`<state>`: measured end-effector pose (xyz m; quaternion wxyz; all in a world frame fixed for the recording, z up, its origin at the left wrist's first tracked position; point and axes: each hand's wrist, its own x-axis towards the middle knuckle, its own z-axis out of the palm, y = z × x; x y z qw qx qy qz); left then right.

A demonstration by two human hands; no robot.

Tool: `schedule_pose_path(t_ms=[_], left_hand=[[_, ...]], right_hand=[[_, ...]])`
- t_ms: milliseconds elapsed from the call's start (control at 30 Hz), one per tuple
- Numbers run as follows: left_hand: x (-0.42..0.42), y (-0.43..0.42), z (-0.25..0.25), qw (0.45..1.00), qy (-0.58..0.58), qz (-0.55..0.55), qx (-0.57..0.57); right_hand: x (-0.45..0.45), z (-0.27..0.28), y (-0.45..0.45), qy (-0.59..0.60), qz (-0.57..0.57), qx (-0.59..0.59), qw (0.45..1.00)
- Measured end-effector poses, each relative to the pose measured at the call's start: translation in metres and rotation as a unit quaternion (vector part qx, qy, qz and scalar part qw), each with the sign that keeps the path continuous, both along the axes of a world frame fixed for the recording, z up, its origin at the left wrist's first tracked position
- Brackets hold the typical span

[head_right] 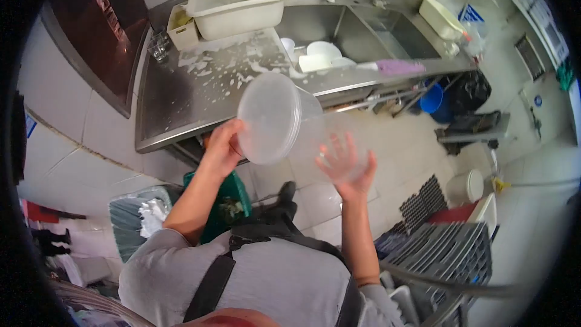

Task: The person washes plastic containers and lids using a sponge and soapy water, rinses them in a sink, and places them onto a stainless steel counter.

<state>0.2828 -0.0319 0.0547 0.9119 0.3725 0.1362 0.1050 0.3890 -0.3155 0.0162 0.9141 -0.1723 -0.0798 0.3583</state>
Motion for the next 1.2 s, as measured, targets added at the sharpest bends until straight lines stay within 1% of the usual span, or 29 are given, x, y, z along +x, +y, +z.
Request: schedule_pose_path(t_ms=[67, 100, 167, 200, 233, 300, 333, 367, 400, 433, 467, 500, 567, 633, 700, 767, 800, 867, 900, 933, 967, 1000, 1033, 1067, 1100, 1133, 1167, 1200], left_hand=[[0.045, 0.037, -0.007, 0.997, -0.016, 0.049, 0.06], [0.064, 0.053, 0.007, 0.995, 0.021, 0.085, 0.047], [0.104, 0.113, -0.008, 0.982, 0.039, 0.159, 0.089], [0.114, 0.135, -0.006, 0.976, 0.05, 0.163, 0.135], [0.122, 0.155, -0.001, 0.967, 0.057, 0.169, 0.18], [0.134, 0.19, 0.001, 0.946, 0.131, 0.143, 0.26], [0.134, 0.211, 0.0, 0.926, 0.189, 0.091, 0.315], [0.137, 0.221, 0.007, 0.868, 0.265, 0.088, 0.41], [0.142, 0.229, 0.016, 0.794, 0.337, 0.081, 0.498], [0.154, 0.238, 0.019, 0.791, 0.342, 0.084, 0.499], [0.168, 0.25, 0.023, 0.725, 0.299, 0.136, 0.606], [0.184, 0.262, 0.029, 0.641, 0.249, 0.185, 0.702], [0.244, 0.253, 0.063, 0.625, 0.208, 0.227, 0.717], [0.315, 0.25, 0.084, 0.609, 0.137, 0.185, 0.759], [0.396, 0.255, 0.082, 0.62, 0.088, 0.159, 0.764], [0.476, 0.274, 0.075, 0.605, 0.135, 0.124, 0.775], [0.515, 0.295, 0.064, 0.597, 0.158, 0.122, 0.777], [0.583, 0.339, 0.047, 0.589, 0.186, 0.117, 0.778], [0.61, 0.358, 0.04, 0.515, 0.291, 0.139, 0.794], [0.629, 0.368, 0.034, 0.433, 0.39, 0.158, 0.797], [0.64, 0.377, 0.027, 0.434, 0.394, 0.157, 0.795], [0.645, 0.385, 0.026, 0.442, 0.411, 0.149, 0.783], [0.652, 0.394, 0.021, 0.45, 0.428, 0.139, 0.772], [0.658, 0.404, 0.015, 0.45, 0.429, 0.132, 0.772], [0.663, 0.417, 0.005, 0.425, 0.467, 0.066, 0.772], [0.665, 0.406, 0.007, 0.395, 0.502, -0.005, 0.769], [0.661, 0.393, 0.007, 0.349, 0.509, -0.007, 0.787], [0.656, 0.36, 0.025, 0.303, 0.51, -0.006, 0.805]], right_hand=[[0.044, -0.001, -0.032, -0.01, -0.054, -0.005, 0.998], [0.067, -0.003, -0.049, -0.013, -0.091, -0.01, 0.996], [0.097, -0.003, -0.081, 0.0, -0.155, -0.007, 0.988], [0.11, 0.002, -0.094, 0.007, -0.181, 0.002, 0.984], [0.124, 0.006, -0.106, 0.006, -0.175, -0.001, 0.985], [0.15, 0.012, -0.127, -0.038, -0.223, -0.003, 0.974], [0.165, 0.014, -0.133, -0.037, -0.216, -0.004, 0.976], [0.18, 0.015, -0.138, -0.04, -0.236, -0.008, 0.971], [0.196, 0.015, -0.14, -0.042, -0.257, -0.011, 0.966], [0.215, 0.013, -0.138, -0.046, -0.251, -0.008, 0.967], [0.236, 0.01, -0.134, -0.04, -0.245, -0.006, 0.969], [0.261, 0.005, -0.126, -0.018, -0.232, -0.001, 0.972], [0.315, -0.003, -0.1, 0.008, -0.212, 0.006, 0.977], [0.372, -0.008, -0.051, 0.054, -0.163, 0.069, 0.983], [0.423, 0.002, 0.007, 0.108, -0.114, 0.11, 0.981], [0.48, -0.014, 0.054, 0.006, 0.009, 0.104, 0.995], [0.5, -0.016, 0.078, 0.012, 0.014, 0.107, 0.994], [0.532, -0.016, 0.124, 0.047, 0.089, 0.109, 0.989], [0.545, -0.018, 0.14, 0.05, 0.093, 0.106, 0.989], [0.558, -0.02, 0.155, 0.101, 0.091, 0.081, 0.987], [0.568, -0.022, 0.166, 0.151, 0.087, 0.056, 0.983], [0.576, -0.023, 0.174, 0.153, 0.088, 0.054, 0.983], [0.582, -0.025, 0.179, 0.196, 0.075, 0.015, 0.978], [0.585, -0.03, 0.182, 0.222, 0.065, 0.006, 0.973], [0.587, -0.035, 0.184, 0.249, 0.055, -0.003, 0.967], [0.59, -0.04, 0.186, 0.274, 0.044, -0.012, 0.961], [0.593, -0.046, 0.186, 0.291, 0.051, 0.015, 0.955], [0.598, -0.05, 0.184, 0.302, 0.055, 0.042, 0.951]])
